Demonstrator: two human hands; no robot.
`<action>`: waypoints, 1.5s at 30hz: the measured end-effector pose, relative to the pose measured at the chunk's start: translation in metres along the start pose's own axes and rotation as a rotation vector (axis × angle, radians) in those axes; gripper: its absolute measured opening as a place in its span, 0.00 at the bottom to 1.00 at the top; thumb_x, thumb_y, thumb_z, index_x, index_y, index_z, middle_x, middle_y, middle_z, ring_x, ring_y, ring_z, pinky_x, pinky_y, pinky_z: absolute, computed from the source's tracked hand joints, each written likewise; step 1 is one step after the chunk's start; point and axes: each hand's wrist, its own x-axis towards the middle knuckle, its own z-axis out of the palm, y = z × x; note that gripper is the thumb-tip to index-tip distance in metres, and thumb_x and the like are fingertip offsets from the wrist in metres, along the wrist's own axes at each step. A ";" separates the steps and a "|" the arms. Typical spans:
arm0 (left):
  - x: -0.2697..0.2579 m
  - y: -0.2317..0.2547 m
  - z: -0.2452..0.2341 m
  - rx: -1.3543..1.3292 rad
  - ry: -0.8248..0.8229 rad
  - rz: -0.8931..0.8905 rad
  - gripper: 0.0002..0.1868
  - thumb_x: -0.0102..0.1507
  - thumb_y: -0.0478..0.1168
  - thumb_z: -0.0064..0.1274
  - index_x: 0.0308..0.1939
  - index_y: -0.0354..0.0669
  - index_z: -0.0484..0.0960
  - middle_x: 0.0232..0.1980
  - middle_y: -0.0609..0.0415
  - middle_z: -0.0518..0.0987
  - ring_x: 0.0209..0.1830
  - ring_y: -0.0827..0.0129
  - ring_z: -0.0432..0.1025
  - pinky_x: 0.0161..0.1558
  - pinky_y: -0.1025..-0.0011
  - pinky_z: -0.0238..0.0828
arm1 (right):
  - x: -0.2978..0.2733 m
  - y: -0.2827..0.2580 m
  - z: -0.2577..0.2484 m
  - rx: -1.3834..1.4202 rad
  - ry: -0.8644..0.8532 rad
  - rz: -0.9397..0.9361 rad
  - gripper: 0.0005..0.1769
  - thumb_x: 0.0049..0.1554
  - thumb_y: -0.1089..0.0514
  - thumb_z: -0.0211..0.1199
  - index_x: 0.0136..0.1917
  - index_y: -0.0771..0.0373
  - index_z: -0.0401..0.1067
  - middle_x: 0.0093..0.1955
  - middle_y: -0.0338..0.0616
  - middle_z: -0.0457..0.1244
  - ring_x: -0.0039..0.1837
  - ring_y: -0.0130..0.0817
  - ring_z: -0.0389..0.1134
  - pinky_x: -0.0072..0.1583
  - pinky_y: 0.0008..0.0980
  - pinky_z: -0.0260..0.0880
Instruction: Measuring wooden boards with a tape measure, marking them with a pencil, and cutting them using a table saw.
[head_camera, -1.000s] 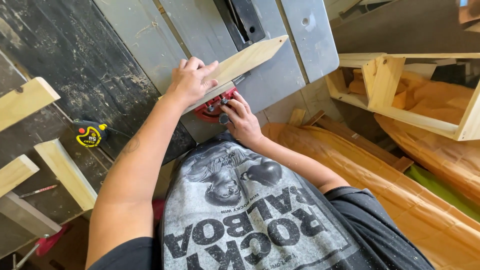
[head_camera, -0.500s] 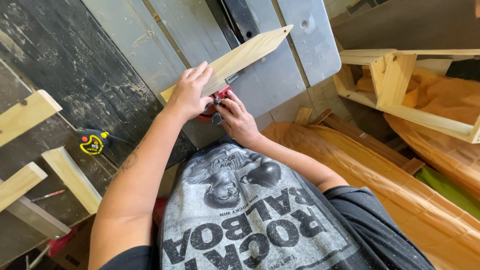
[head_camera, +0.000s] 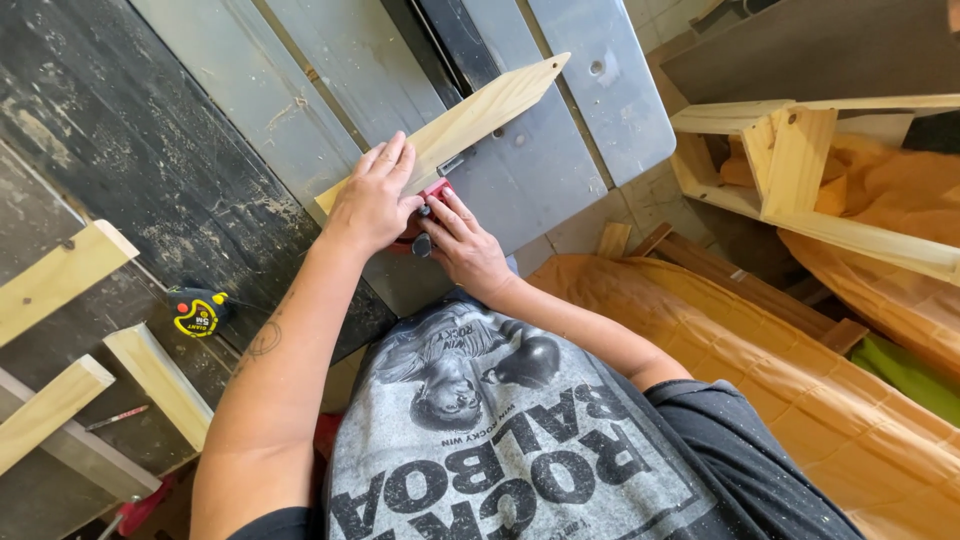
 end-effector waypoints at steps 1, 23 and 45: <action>0.001 -0.001 0.000 0.014 0.002 0.005 0.41 0.67 0.50 0.61 0.80 0.36 0.66 0.84 0.41 0.60 0.80 0.44 0.58 0.78 0.51 0.56 | 0.002 -0.001 0.000 -0.008 -0.006 0.002 0.25 0.68 0.46 0.59 0.74 0.56 0.71 0.81 0.52 0.57 0.84 0.57 0.53 0.79 0.45 0.58; 0.015 -0.002 -0.024 0.156 -0.001 0.014 0.38 0.70 0.51 0.54 0.79 0.34 0.66 0.84 0.40 0.58 0.79 0.43 0.57 0.79 0.52 0.55 | 0.031 0.000 0.009 -0.020 0.059 0.004 0.36 0.51 0.47 0.80 0.69 0.60 0.74 0.81 0.51 0.58 0.82 0.55 0.55 0.79 0.42 0.59; 0.024 -0.008 -0.031 0.125 -0.035 -0.120 0.34 0.73 0.53 0.49 0.81 0.43 0.66 0.86 0.50 0.57 0.81 0.50 0.57 0.76 0.50 0.60 | 0.051 -0.006 0.008 -0.046 -0.027 0.075 0.33 0.57 0.41 0.71 0.71 0.53 0.72 0.81 0.43 0.58 0.84 0.48 0.54 0.78 0.40 0.62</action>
